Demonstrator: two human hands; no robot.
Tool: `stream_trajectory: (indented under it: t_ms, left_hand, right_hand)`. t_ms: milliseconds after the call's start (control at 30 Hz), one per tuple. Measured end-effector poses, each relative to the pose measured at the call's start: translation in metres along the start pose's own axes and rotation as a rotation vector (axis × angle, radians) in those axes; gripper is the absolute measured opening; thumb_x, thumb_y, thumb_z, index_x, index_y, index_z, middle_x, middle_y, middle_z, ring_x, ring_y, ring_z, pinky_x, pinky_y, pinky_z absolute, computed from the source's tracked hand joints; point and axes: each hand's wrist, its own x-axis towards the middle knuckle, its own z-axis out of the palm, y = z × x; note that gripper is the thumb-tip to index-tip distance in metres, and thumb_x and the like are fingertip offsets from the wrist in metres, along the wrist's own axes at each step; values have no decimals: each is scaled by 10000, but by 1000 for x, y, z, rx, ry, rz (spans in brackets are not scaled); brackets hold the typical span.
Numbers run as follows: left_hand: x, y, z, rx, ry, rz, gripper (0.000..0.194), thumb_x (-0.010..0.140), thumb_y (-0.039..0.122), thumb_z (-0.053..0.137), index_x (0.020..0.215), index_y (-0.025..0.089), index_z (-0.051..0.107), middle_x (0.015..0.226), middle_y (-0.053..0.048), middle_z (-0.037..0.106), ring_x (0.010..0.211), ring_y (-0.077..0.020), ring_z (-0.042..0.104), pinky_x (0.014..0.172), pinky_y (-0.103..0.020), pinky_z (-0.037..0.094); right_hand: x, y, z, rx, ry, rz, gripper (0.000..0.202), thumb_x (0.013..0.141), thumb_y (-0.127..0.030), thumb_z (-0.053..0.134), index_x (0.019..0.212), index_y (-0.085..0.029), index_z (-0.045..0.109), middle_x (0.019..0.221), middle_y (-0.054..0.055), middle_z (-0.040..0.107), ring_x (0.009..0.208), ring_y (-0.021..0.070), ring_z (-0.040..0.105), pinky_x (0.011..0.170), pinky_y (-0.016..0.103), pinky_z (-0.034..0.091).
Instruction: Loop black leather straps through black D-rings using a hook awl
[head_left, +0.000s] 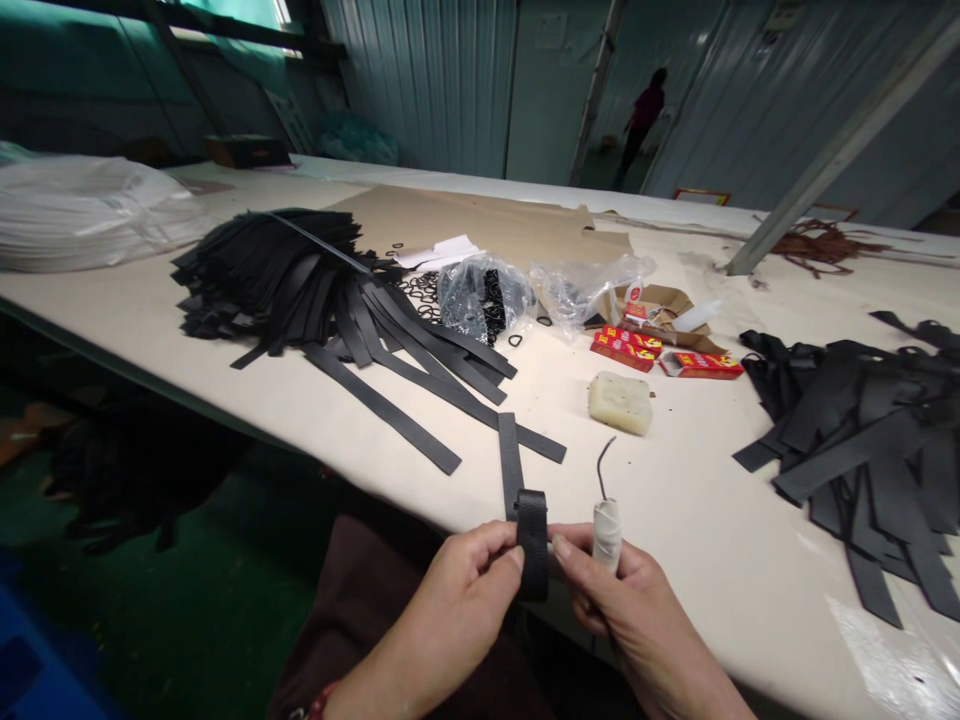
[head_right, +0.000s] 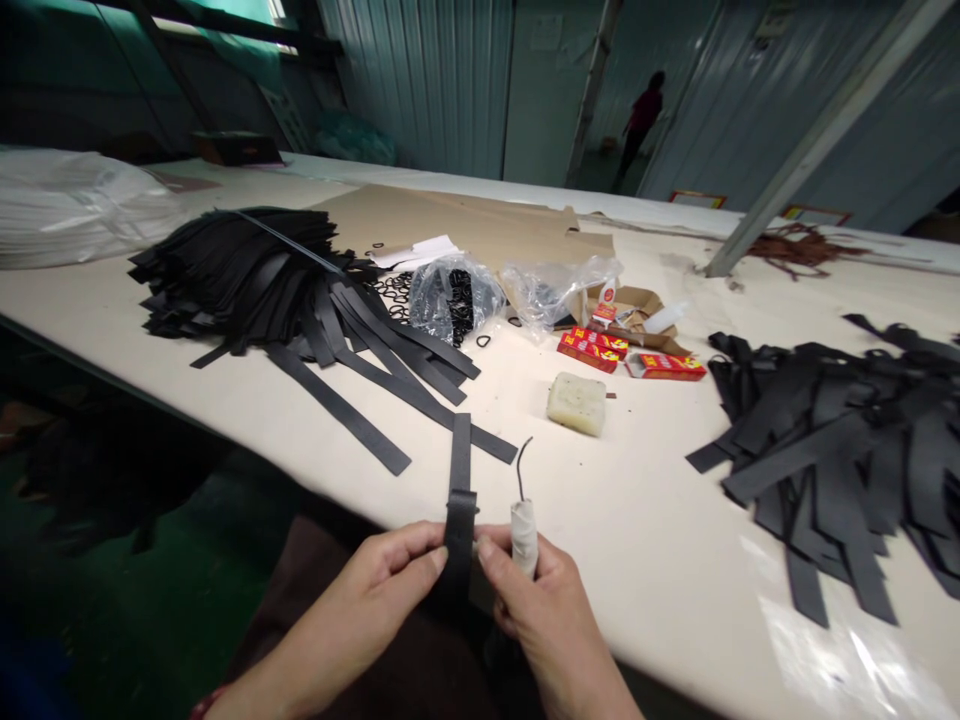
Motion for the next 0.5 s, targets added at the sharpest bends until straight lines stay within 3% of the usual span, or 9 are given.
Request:
stream_trajectory:
  t_ms: [167,300,500]
  left_hand:
    - [2,-1,0,3,12,8,256,828,212,494,988,185,693,965,-41,716,1006,-225,595,947,-328,401]
    - [0,-13,1,113,68,47,273,832,223,493,1036,188,671,1012,-54,704,967,-221,613,897,-302,443]
    - [-8,-38,2,371,223,113,252,782,354,570,947,221,706,975,-45,722,903,-241,648,803,-258,507]
  right_hand:
    - [0,-3,1,-11,-14,14,422,653,-511,667,796,-118,611,474,-79,321,441,69,253,432,214,170]
    - [3,-4,0,-92,-27,24,409,632,-510,674,782,-146,563,497,-81,350,439,71,282,427,209,205]
    - [1,-2,0,-64,-122,-115,287,662,-391,642,667,-166,463,543,-70,368,506,78,298,475,210,249]
